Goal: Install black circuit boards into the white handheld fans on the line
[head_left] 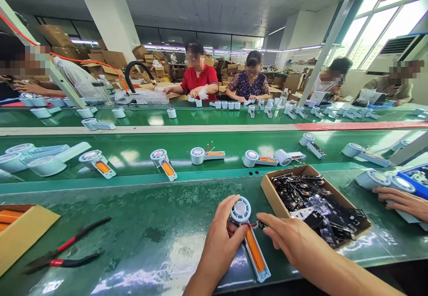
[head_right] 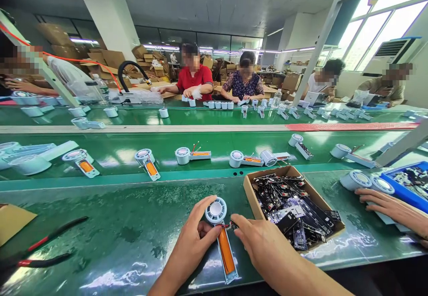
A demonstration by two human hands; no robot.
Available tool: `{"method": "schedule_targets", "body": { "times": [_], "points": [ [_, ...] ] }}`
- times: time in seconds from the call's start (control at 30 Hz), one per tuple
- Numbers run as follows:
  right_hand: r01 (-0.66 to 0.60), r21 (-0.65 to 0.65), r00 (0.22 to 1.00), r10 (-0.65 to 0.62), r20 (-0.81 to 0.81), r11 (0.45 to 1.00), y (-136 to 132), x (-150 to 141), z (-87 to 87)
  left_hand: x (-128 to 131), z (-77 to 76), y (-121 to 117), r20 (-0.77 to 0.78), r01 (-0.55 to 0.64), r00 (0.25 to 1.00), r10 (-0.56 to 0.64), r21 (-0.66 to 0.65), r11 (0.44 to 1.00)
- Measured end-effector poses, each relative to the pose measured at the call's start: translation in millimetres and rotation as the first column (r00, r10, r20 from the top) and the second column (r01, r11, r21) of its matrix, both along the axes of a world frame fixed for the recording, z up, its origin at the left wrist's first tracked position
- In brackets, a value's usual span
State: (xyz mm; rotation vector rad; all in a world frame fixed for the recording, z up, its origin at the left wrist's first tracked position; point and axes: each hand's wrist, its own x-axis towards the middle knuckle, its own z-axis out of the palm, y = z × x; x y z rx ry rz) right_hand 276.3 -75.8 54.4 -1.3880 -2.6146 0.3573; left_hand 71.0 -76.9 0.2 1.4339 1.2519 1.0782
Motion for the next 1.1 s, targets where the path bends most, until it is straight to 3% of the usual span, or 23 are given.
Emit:
{"method": "schedule_targets", "body": {
  "times": [0.1, 0.23, 0.37, 0.43, 0.5, 0.57, 0.67, 0.8, 1.1],
  "points": [
    [-0.008, -0.120, 0.991, 0.024, 0.132, 0.993, 3.1, -5.4, 7.7, -1.8, -0.3, -0.1, -0.002, 0.013, 1.000, -0.013, 0.005, 1.000],
    [-0.237, -0.013, 0.892, 0.223, 0.393, 0.971, 2.2, -16.0, 18.7, -1.7, 0.9, -0.7, -0.023, 0.011, 1.000, -0.012, -0.019, 1.000],
    [-0.363, 0.071, 0.825, 0.284, 0.489, 0.929, 0.5, -24.0, 25.2, 0.2, 0.8, 0.1, -0.013, 0.013, 1.000, -0.013, -0.018, 1.000],
    [-0.289, 0.035, 0.885, 0.253, 0.390, 0.957, -1.7, -24.5, 26.6, 1.1, 0.9, 0.6, -0.001, -0.001, 1.000, 0.001, -0.019, 1.000],
    [-0.163, -0.046, 0.966, 0.169, 0.194, 0.986, -5.5, -22.7, 23.8, 2.3, 1.5, 0.7, 0.015, -0.016, 1.000, 0.016, -0.021, 1.000],
    [-0.056, -0.132, 0.998, 0.053, -0.033, 0.990, -9.7, -19.7, 14.6, 3.8, 2.1, 0.5, 0.034, -0.032, 0.999, 0.033, -0.028, 0.999],
    [0.067, -0.194, 0.945, -0.124, -0.301, 0.979, -14.2, -15.0, -9.9, 7.0, 1.6, 1.4, 0.055, -0.060, 0.997, 0.063, -0.043, 0.997],
    [0.276, -0.187, 0.785, -0.333, -0.522, 0.943, -19.0, -11.3, -42.5, 13.1, -2.6, 5.9, 0.055, -0.111, 0.992, 0.113, -0.032, 0.993],
    [0.371, 0.031, 0.752, -0.281, -0.596, 0.928, -35.2, -28.1, -68.0, 25.9, -10.9, -1.1, 0.082, -0.203, 0.975, 0.207, -0.055, 0.978]
  ]
}}
